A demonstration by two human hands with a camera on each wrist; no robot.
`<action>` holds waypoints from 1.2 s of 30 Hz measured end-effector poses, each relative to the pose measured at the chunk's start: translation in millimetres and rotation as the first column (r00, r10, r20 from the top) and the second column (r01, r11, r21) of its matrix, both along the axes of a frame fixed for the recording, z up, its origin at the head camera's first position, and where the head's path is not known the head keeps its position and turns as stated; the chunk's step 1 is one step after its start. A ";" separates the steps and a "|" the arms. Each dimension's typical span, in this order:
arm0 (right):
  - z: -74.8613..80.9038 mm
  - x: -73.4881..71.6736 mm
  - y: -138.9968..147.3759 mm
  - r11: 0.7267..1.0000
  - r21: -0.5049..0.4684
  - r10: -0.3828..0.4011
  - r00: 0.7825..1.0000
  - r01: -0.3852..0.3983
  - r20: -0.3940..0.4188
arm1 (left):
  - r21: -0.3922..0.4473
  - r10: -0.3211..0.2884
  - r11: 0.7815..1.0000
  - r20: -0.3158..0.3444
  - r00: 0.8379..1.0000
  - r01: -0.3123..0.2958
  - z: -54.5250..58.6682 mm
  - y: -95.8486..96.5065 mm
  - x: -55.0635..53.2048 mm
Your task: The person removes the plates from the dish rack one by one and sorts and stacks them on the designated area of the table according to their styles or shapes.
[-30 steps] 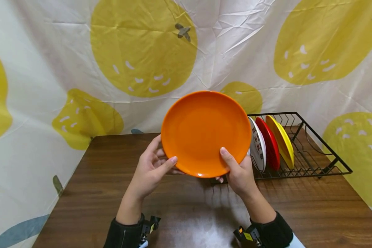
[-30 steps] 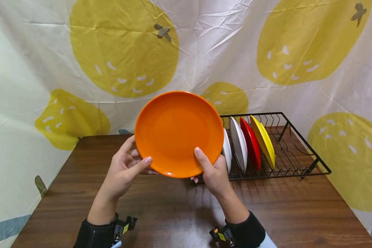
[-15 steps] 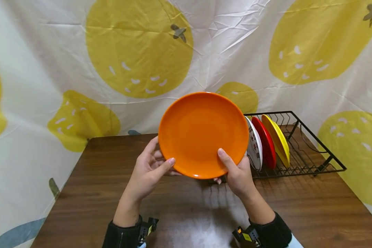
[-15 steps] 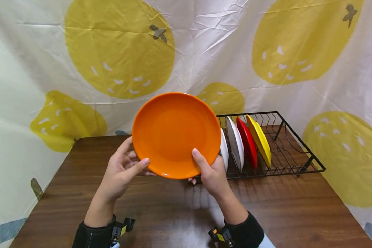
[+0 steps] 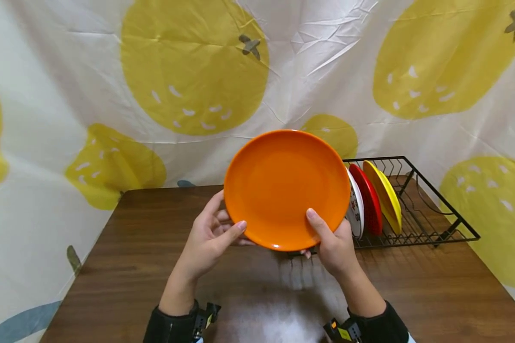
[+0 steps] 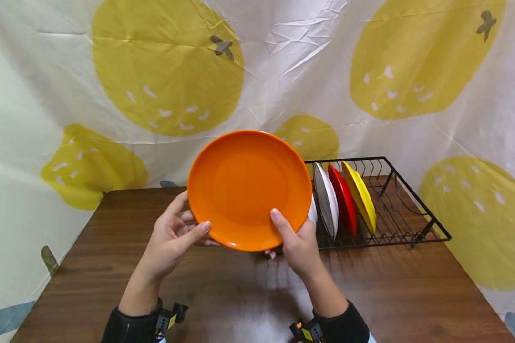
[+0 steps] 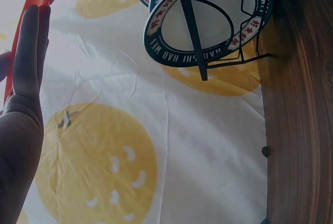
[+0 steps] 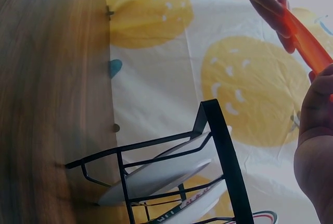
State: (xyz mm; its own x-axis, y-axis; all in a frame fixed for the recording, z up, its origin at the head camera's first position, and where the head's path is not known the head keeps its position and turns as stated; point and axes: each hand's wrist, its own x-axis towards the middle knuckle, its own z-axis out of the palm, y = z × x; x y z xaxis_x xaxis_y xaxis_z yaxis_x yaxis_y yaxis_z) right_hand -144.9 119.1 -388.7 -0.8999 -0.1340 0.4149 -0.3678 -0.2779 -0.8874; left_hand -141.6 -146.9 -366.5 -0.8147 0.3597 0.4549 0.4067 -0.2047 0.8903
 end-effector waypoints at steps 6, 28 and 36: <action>1.6 -0.9 0.2 1.000 0.008 0.030 1.000 -0.030 -0.001 | 0.004 0.001 1.000 -0.008 1.000 -0.001 -0.4 -0.9 -2.5; 1.9 -5.2 -1.4 0.998 0.021 0.062 0.996 -0.061 -0.071 | 0.036 -0.013 0.999 -0.005 1.000 0.013 -2.7 -2.9 0.1; 3.9 -4.4 3.3 0.999 0.017 0.052 0.994 -0.050 -0.095 | 0.124 0.004 0.992 -0.007 1.000 -0.003 -2.8 -0.7 -1.2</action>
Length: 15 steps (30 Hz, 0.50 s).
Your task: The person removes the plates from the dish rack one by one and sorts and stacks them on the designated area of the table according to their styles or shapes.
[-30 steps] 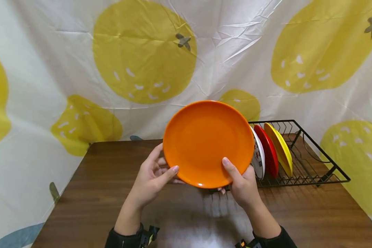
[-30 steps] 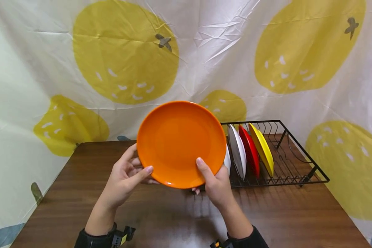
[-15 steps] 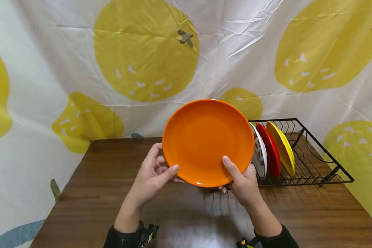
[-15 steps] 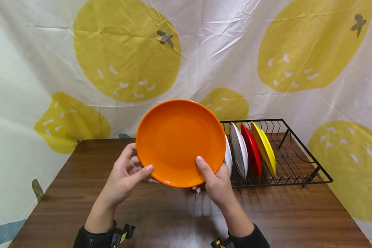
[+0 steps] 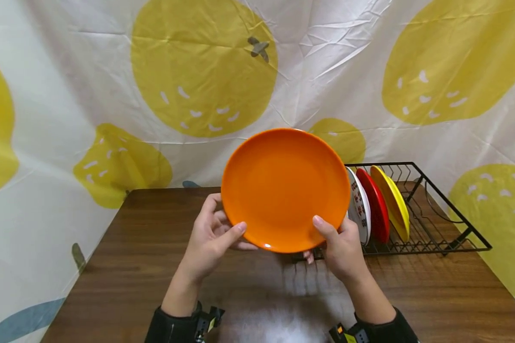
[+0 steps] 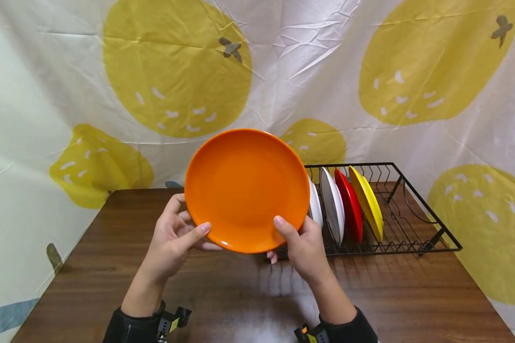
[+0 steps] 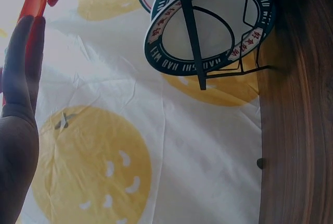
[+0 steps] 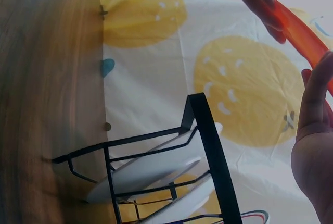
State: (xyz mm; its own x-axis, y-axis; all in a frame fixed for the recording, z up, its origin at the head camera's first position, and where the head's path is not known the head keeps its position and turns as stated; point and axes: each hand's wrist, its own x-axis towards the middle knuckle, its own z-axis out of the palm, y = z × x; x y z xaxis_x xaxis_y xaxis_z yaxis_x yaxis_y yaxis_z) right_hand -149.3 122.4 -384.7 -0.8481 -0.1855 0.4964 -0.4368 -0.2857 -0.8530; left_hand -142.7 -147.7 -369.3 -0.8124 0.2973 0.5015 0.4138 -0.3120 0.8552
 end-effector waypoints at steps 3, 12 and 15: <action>1.2 -4.7 5.0 0.989 -0.076 0.118 0.991 -0.123 -0.065 | 0.064 0.017 0.998 0.009 1.000 -0.018 0.8 -4.7 -1.4; 14.5 -20.0 37.2 0.968 -0.165 0.139 0.952 -0.189 -0.273 | 0.095 0.210 0.969 0.182 0.961 -0.229 -7.8 -48.1 -10.5; 18.9 -21.5 49.7 0.967 -0.202 0.094 0.956 -0.154 -0.279 | 0.037 0.270 0.955 0.304 0.913 -0.295 -18.5 -61.1 -16.2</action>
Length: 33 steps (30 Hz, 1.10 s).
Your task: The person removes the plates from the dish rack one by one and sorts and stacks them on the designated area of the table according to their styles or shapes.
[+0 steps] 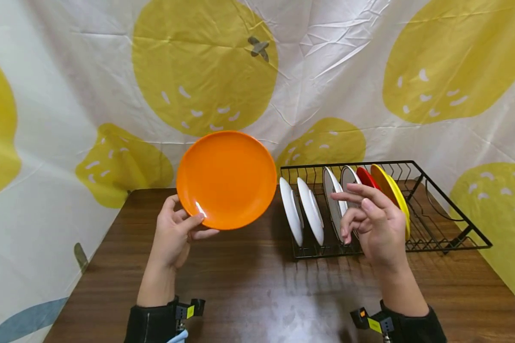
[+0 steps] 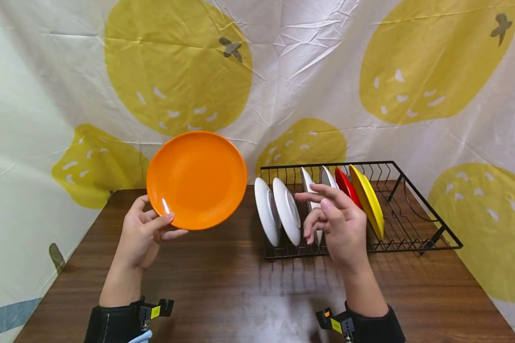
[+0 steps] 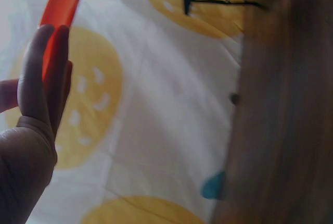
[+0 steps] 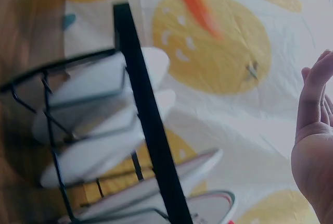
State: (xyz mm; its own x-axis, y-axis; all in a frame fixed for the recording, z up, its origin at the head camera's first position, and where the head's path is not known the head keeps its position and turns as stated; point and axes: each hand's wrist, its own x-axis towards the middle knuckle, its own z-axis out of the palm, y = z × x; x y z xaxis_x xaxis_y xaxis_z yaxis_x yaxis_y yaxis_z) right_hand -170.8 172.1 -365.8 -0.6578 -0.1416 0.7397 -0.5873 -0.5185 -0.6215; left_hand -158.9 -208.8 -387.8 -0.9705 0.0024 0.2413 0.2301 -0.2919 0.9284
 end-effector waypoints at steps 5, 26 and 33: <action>4.5 -1.6 16.6 0.997 -0.074 -0.036 0.999 0.036 0.014 | -0.035 0.048 0.999 0.266 0.963 -0.040 -23.1 -8.7 -14.5; 14.3 -4.0 46.5 0.929 -0.327 -0.156 0.985 0.173 0.078 | -0.142 0.072 0.990 0.571 0.818 0.011 -84.0 8.1 -32.3; 16.0 -5.0 52.3 0.926 -0.341 -0.149 0.987 0.163 0.067 | -0.183 0.084 0.983 0.573 0.816 0.028 -82.9 8.5 -31.5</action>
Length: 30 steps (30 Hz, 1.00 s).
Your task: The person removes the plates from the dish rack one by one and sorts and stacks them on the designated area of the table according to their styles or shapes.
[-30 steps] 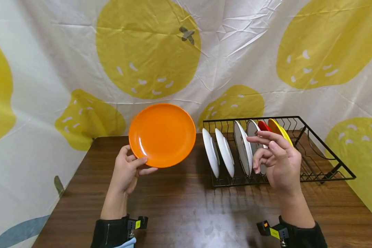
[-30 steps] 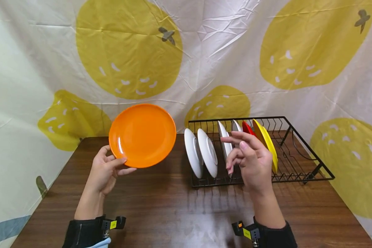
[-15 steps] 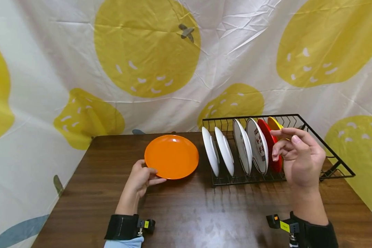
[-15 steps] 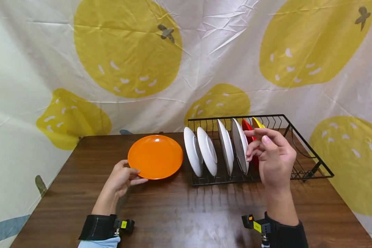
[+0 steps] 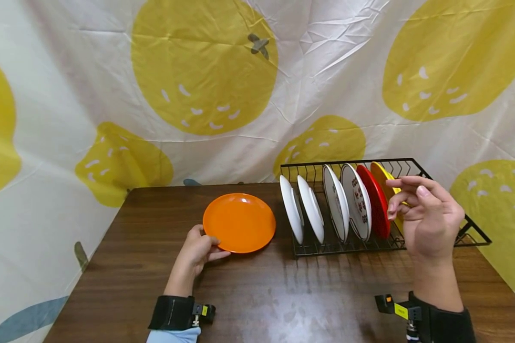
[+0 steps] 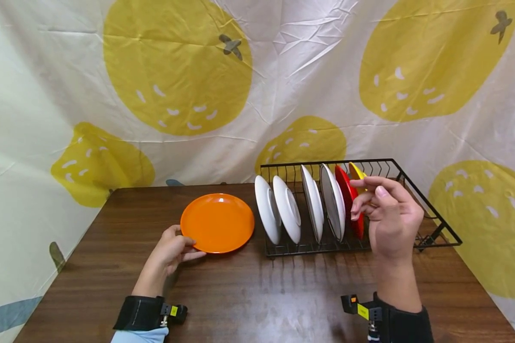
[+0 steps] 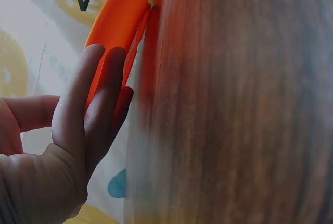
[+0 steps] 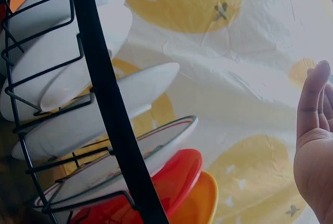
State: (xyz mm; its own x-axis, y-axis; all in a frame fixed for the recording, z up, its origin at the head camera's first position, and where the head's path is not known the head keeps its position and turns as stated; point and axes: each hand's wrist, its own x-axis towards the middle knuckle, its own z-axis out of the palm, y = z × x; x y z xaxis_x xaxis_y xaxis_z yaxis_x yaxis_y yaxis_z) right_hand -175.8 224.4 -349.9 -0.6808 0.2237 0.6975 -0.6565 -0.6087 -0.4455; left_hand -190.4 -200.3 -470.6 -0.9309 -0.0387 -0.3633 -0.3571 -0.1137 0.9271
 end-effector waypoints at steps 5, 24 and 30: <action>0.1 -0.4 8.8 0.995 0.000 -0.096 0.995 0.096 0.025 | -0.039 -0.018 0.999 0.008 1.000 0.018 3.3 -0.4 0.3; -33.3 -22.8 60.3 -0.111 0.980 -0.834 0.552 -0.164 -0.001 | -0.099 -0.036 0.994 0.065 0.997 0.042 1.4 -6.4 1.2; -40.9 -25.3 67.5 -0.151 0.964 -0.840 0.543 -0.218 -0.009 | -0.150 -0.057 0.986 0.078 0.995 0.068 6.2 -9.5 1.6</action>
